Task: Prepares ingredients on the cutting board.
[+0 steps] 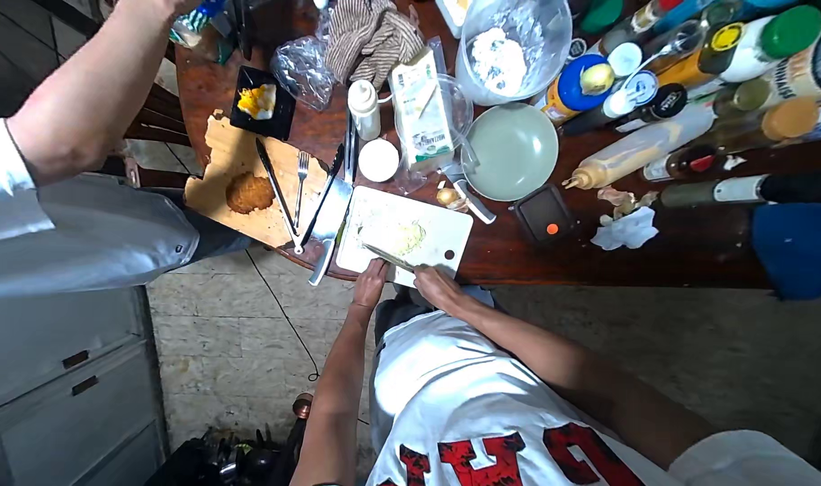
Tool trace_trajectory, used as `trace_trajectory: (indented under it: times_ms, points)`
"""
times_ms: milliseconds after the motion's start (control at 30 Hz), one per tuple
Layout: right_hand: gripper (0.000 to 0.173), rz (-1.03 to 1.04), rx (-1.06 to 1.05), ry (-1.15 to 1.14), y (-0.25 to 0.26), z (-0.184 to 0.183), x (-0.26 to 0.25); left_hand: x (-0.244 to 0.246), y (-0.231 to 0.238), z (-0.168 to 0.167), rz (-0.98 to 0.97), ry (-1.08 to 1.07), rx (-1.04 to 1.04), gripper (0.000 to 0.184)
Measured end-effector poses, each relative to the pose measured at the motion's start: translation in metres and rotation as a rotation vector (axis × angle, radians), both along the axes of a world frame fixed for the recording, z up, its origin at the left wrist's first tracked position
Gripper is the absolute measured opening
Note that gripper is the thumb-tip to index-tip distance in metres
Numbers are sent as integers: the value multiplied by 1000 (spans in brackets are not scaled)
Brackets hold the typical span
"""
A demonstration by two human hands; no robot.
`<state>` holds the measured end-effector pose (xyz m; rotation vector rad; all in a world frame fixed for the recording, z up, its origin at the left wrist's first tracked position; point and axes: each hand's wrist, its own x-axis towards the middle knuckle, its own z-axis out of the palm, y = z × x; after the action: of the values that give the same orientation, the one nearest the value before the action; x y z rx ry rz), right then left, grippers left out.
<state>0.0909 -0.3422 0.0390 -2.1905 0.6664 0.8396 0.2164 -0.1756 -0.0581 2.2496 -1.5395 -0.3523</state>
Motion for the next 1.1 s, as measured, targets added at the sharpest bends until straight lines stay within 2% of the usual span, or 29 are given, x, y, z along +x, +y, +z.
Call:
trace_trajectory:
  times_ms: [200,367,467,600,767,1000,1100]
  points:
    - [31,0,11,10,2,11,4,-1,1,0,7,-9,25,20]
    - [32,-7,11,-6,3,-2,7,-2,-1,3,33,58,70,23]
    - [32,-6,13,-9,4,8,7,-1,-1,3,26,39,59,21]
    - [31,-13,15,-7,4,-5,7,-1,-2,3,30,48,60,25]
    - [31,-14,14,-26,6,4,5,-1,-1,2,41,52,69,23]
    - [29,-26,8,-36,8,-14,16,-1,2,4,29,71,26,16]
    - [29,-28,10,-54,5,-16,16,-1,1,7,15,90,26,20]
